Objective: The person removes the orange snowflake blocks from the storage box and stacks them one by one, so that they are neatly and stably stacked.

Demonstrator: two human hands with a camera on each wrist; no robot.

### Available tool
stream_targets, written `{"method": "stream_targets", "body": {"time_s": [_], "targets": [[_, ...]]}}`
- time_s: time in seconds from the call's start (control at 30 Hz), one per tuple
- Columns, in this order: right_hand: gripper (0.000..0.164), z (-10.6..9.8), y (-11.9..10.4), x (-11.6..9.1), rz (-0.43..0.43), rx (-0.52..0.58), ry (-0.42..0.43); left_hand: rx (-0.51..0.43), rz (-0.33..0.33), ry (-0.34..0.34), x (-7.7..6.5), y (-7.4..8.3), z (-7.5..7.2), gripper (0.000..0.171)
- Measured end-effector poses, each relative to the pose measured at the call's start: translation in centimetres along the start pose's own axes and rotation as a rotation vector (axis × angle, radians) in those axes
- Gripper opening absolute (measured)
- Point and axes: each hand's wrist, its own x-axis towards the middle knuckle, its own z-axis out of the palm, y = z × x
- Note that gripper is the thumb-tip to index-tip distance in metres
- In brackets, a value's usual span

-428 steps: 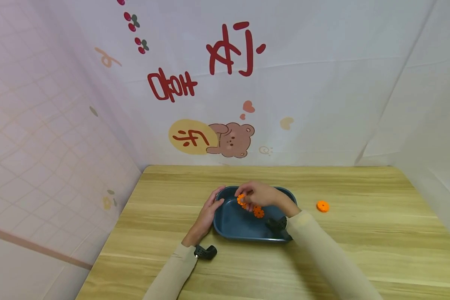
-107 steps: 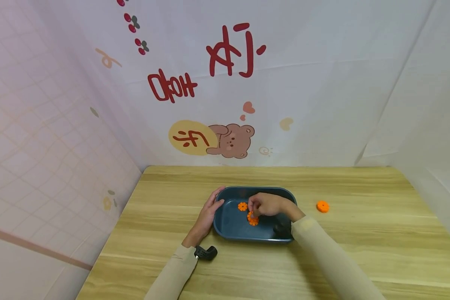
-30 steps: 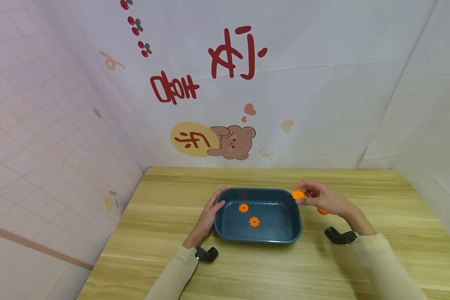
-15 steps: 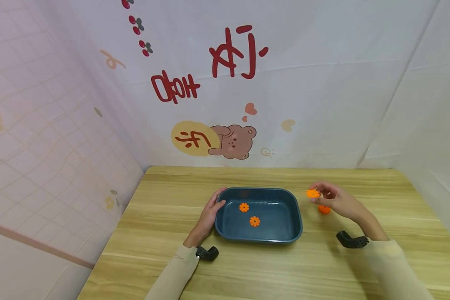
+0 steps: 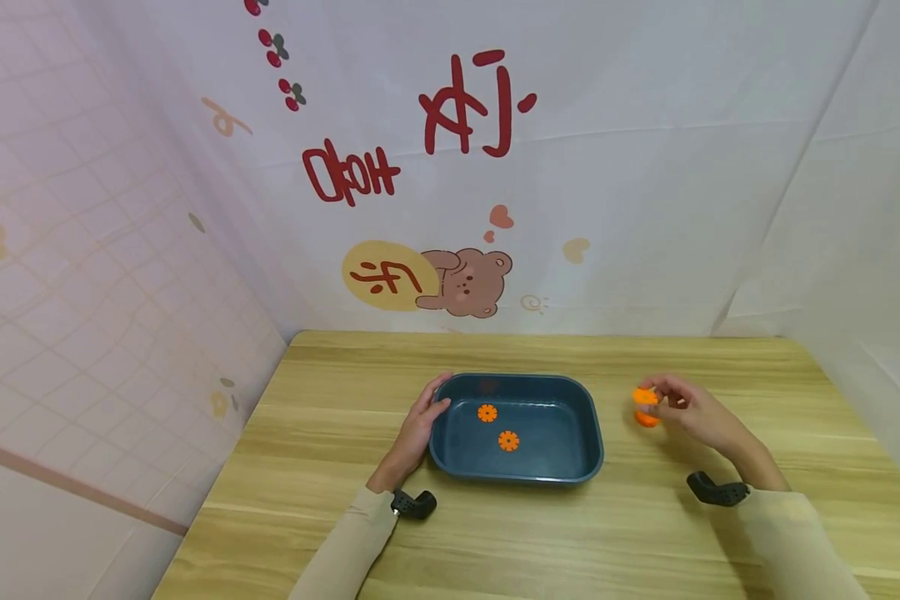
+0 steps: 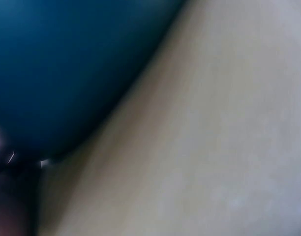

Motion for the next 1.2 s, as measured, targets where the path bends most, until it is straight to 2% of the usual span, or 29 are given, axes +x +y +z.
{"method": "stream_targets", "body": {"time_s": [0.3, 0.47, 0.77, 0.97, 1.2], "targets": [[0.032, 0.3, 1.2, -0.4, 0.109, 0.059, -0.019, -0.011, 0.007, -0.001, 0.1, -0.1, -0.1, 0.052], [0.034, 0.4, 1.8, -0.5, 0.14, 0.067, -0.027, -0.02, 0.012, -0.005, 0.1, -0.2, -0.1, 0.052], [0.033, 0.6, 2.7, -0.6, 0.106, 0.09, -0.013, -0.005, 0.009, 0.006, 0.2, -0.1, 0.0, 0.053], [0.032, 0.8, 3.1, -0.6, 0.072, 0.05, -0.003, -0.002, -0.005, 0.01, 0.1, 0.1, 0.0, 0.053], [0.03, 0.9, 3.2, -0.6, 0.076, 0.034, -0.002, 0.004, 0.003, 0.016, 0.0, 0.1, 0.1, 0.051]]}}
